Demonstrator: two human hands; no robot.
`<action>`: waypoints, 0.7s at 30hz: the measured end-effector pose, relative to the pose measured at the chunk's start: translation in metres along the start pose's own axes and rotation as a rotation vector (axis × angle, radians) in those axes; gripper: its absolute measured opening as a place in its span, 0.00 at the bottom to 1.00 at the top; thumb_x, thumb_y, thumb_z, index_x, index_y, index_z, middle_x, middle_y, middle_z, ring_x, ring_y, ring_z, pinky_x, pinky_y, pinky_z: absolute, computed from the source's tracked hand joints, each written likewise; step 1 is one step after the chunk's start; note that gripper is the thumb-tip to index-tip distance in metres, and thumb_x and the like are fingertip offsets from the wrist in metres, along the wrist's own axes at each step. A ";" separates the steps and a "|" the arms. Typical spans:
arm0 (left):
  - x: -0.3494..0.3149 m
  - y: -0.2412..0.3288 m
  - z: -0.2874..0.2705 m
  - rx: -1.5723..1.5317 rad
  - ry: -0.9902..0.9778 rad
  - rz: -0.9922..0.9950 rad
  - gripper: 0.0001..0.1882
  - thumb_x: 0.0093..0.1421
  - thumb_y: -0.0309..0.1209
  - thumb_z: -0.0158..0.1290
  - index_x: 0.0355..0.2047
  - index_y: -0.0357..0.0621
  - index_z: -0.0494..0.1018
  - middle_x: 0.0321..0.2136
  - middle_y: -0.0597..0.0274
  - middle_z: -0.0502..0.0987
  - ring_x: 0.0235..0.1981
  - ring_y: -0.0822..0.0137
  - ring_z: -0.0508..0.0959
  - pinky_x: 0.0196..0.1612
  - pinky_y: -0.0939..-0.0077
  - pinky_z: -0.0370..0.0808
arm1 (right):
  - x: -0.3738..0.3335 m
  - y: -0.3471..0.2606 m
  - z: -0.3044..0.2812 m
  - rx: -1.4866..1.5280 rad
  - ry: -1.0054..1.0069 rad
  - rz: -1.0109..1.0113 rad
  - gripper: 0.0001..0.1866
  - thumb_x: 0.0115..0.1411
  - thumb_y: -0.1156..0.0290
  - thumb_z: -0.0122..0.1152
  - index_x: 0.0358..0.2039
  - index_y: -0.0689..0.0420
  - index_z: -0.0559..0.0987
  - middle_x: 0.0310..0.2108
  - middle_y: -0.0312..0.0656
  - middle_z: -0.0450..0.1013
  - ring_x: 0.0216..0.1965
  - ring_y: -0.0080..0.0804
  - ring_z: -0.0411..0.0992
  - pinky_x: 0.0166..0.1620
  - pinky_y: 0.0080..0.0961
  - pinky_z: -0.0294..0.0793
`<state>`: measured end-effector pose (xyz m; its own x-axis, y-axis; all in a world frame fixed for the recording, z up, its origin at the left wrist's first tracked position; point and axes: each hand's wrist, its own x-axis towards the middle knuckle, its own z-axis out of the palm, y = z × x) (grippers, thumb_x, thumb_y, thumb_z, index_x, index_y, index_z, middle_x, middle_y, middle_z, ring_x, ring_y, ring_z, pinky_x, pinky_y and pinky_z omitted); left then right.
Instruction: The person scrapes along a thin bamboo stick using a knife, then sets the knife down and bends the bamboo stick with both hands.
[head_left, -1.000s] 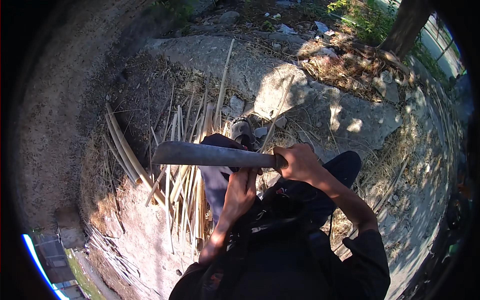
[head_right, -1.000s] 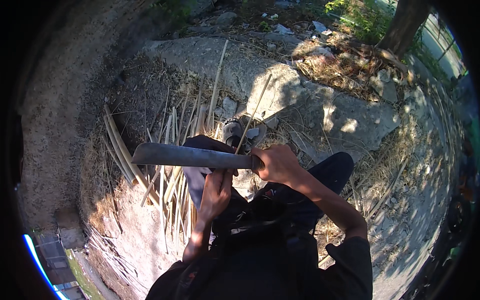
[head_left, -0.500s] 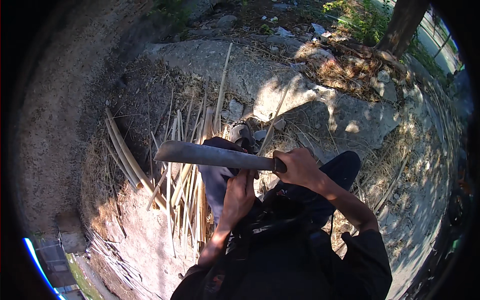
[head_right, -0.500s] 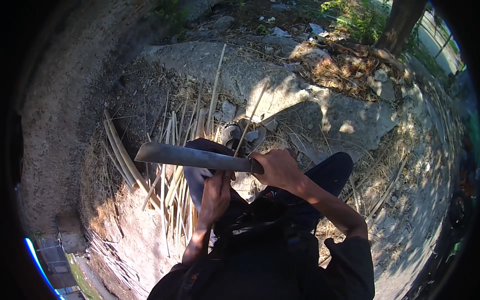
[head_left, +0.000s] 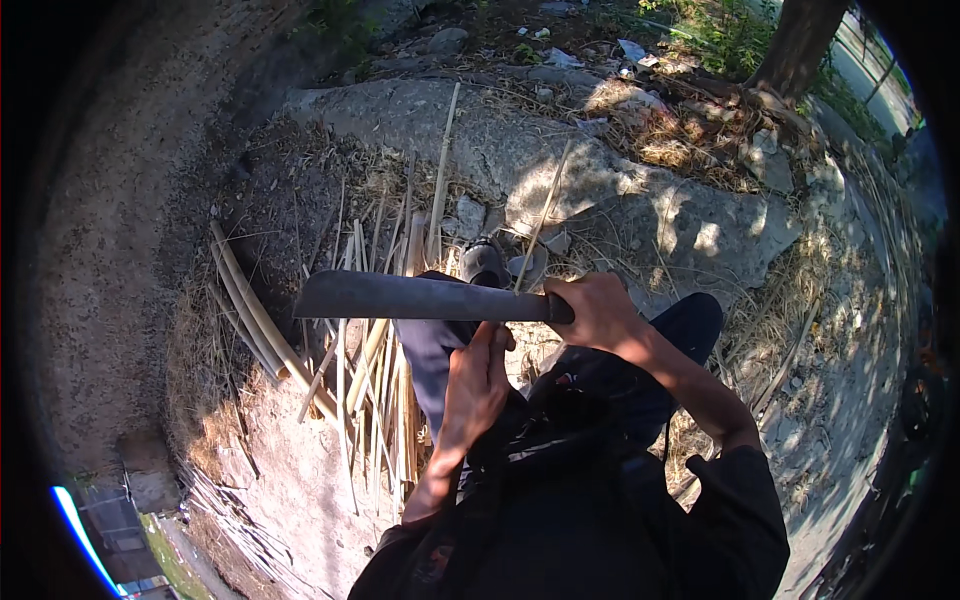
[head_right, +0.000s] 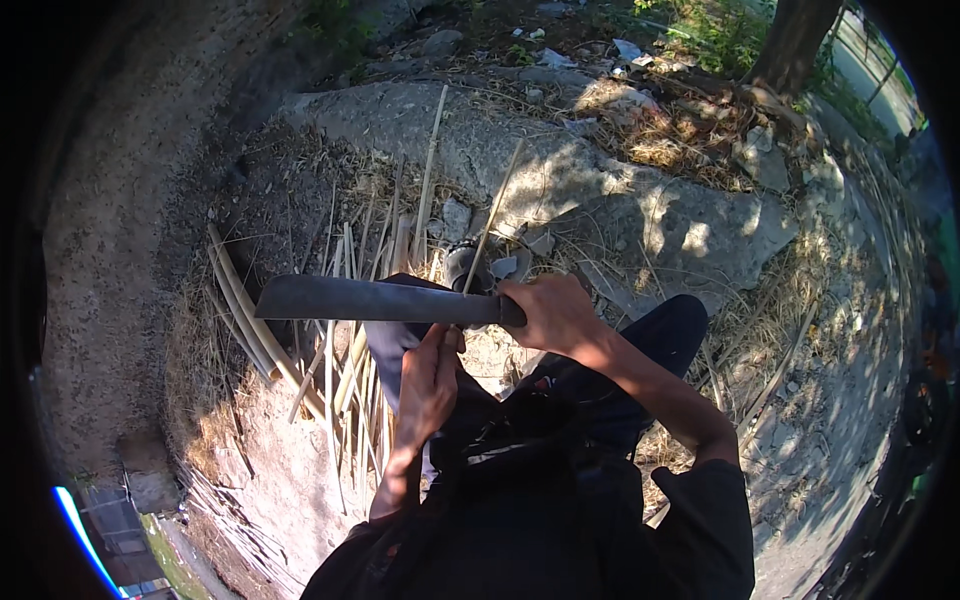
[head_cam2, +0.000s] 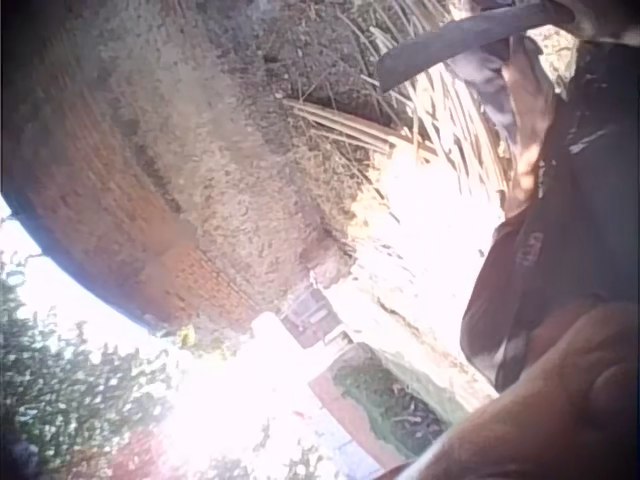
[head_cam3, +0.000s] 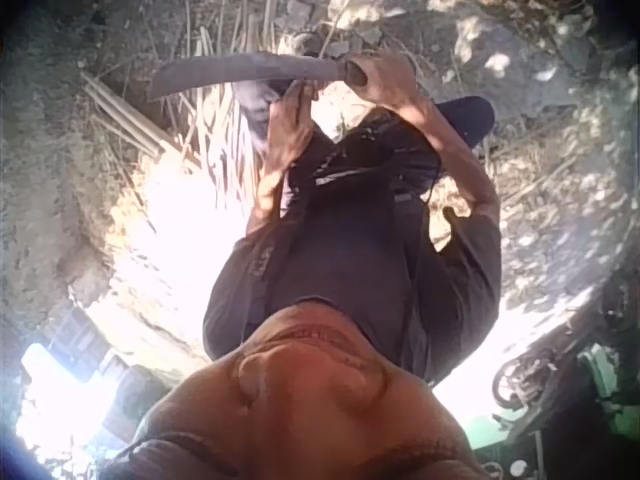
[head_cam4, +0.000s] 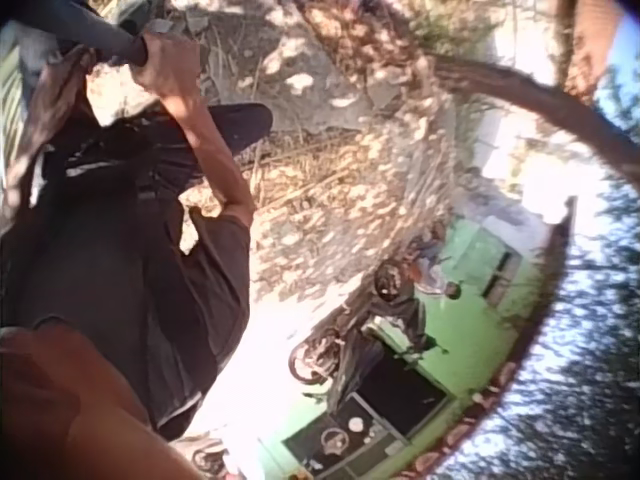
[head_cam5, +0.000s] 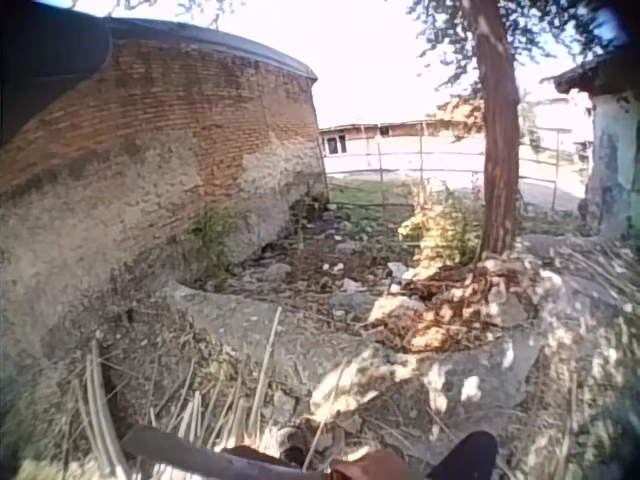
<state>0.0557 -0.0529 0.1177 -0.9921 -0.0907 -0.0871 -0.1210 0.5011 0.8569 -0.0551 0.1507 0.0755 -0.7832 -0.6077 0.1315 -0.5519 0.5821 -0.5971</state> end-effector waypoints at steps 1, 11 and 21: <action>0.001 -0.001 0.000 0.000 -0.003 0.000 0.08 0.76 0.26 0.47 0.45 0.34 0.73 0.27 0.43 0.78 0.28 0.41 0.81 0.32 0.55 0.74 | 0.001 0.004 -0.003 -0.022 0.023 0.004 0.21 0.52 0.60 0.73 0.45 0.54 0.85 0.25 0.50 0.81 0.31 0.53 0.83 0.38 0.47 0.82; -0.003 -0.013 -0.002 0.176 0.051 0.225 0.06 0.76 0.26 0.47 0.43 0.36 0.70 0.25 0.44 0.76 0.24 0.44 0.80 0.29 0.52 0.71 | 0.009 0.007 -0.007 -0.036 0.115 -0.025 0.14 0.55 0.60 0.72 0.39 0.53 0.82 0.21 0.48 0.78 0.29 0.51 0.82 0.36 0.47 0.80; -0.004 0.001 -0.007 0.087 -0.003 0.070 0.06 0.76 0.26 0.47 0.41 0.38 0.71 0.23 0.44 0.74 0.25 0.43 0.81 0.28 0.59 0.72 | 0.011 0.030 -0.007 -0.090 0.197 -0.004 0.18 0.52 0.60 0.75 0.41 0.53 0.84 0.26 0.48 0.80 0.31 0.53 0.81 0.37 0.46 0.79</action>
<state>0.0603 -0.0581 0.1221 -0.9983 -0.0506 -0.0301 -0.0539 0.5793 0.8133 -0.0825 0.1652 0.0645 -0.8166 -0.4983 0.2911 -0.5719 0.6311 -0.5241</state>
